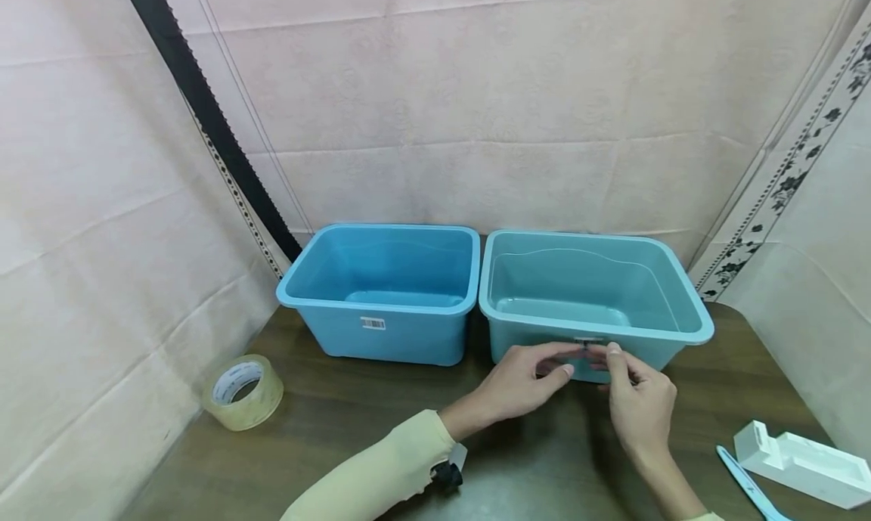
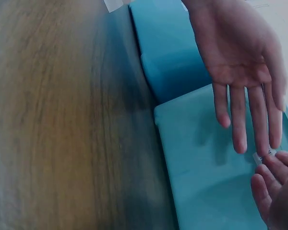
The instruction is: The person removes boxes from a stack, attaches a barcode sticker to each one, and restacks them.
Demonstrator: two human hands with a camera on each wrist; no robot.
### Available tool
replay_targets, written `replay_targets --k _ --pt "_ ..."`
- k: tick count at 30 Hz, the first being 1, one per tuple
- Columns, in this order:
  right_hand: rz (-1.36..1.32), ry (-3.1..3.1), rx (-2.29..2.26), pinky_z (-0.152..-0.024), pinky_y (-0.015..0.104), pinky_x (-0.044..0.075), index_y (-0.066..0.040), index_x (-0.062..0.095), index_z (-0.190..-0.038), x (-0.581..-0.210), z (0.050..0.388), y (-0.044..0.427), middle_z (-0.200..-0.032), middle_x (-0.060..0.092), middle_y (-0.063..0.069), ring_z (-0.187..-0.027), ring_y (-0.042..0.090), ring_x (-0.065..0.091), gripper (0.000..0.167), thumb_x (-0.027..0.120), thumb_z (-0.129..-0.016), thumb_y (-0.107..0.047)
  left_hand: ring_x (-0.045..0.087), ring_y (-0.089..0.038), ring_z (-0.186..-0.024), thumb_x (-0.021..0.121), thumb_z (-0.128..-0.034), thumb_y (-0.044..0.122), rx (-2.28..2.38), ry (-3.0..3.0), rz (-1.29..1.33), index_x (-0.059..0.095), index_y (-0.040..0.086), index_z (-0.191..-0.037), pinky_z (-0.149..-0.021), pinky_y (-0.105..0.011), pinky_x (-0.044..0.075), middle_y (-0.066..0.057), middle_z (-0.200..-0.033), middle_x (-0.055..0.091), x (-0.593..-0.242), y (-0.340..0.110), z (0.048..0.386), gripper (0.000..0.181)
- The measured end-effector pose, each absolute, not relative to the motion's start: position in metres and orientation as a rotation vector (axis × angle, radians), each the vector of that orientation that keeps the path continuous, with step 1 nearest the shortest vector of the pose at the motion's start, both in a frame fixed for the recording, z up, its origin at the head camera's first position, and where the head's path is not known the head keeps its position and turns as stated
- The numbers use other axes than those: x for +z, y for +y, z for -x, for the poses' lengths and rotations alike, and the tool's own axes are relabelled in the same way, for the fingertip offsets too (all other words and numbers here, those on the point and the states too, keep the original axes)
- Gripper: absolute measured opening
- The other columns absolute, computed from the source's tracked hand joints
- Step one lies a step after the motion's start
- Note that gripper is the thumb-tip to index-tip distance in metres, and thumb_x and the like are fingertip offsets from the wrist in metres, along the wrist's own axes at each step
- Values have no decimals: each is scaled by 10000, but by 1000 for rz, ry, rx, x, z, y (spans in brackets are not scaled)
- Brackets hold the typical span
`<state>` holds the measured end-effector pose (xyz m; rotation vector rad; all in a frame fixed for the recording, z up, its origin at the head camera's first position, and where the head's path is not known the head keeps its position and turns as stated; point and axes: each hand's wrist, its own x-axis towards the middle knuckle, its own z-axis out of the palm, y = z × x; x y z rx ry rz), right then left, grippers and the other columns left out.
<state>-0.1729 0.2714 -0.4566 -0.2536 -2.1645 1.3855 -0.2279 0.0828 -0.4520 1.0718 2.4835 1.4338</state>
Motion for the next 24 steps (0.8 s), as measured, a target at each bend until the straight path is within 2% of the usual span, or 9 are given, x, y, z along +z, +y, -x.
replay_targets --k 3,5,10,13,15,18,21,24 --pt "267 -2168 1384 -598 214 601 -101 817 -1174 -458 175 273 -922 746 -307 -816 -85 732 433 524 -1110 -413 631 117 -880 546 -1100 413 1418 2524 -1038 616 359 -1476 -718 -113 514 132 -1047 783 -451 87 229 386" --pt "265 -2172 1377 -602 196 596 -111 812 -1192 -457 175 277 -942 736 -323 -832 -101 731 418 524 -1111 -404 640 110 -887 551 -1099 409 1414 2537 -1019 611 357 -1480 -722 -119 521 128 -1019 785 -448 84 230 389" --pt "289 -2179 1355 -616 140 569 -98 801 -1211 -450 170 292 -943 715 -359 -852 -137 713 391 534 -1112 -367 660 92 -987 544 -1104 406 1425 2546 -1002 649 335 -1450 -836 -137 547 130 -1187 777 -437 59 231 368" --pt "302 -2070 1348 -598 120 546 -22 804 -1123 -444 168 304 -876 729 -322 -780 -106 708 374 545 -1110 -291 656 63 -945 553 -1101 409 1481 2583 -947 718 284 -1352 -816 -160 554 127 -1137 775 -431 38 232 325" --pt "318 -1940 1337 -574 107 527 -17 798 -1011 -440 169 312 -819 725 -287 -719 -77 695 330 557 -1098 -224 657 50 -928 570 -1092 419 1525 2607 -874 744 240 -1292 -809 -176 560 124 -1113 774 -430 26 231 319" --pt "357 -1763 1292 -576 78 489 -142 744 -904 -435 171 325 -790 689 -265 -677 -51 646 246 564 -1072 -148 668 40 -960 594 -1075 432 1586 2590 -736 733 218 -1269 -849 -196 564 136 -1116 759 -433 14 226 320" --pt "461 -1709 1276 -662 49 443 -301 663 -1008 -429 175 337 -907 621 -263 -772 -55 564 179 577 -1055 -151 692 -13 -1047 613 -1066 409 1705 2474 -605 675 217 -1333 -910 -215 564 90 -1216 749 -439 8 219 335" --pt "553 -1724 1321 -765 66 401 -310 632 -1163 -425 182 346 -1010 556 -223 -888 -37 499 195 591 -1046 -160 721 -109 -1110 617 -1070 335 1918 2259 -480 622 172 -1392 -930 -249 582 -43 -1312 736 -443 8 214 361"
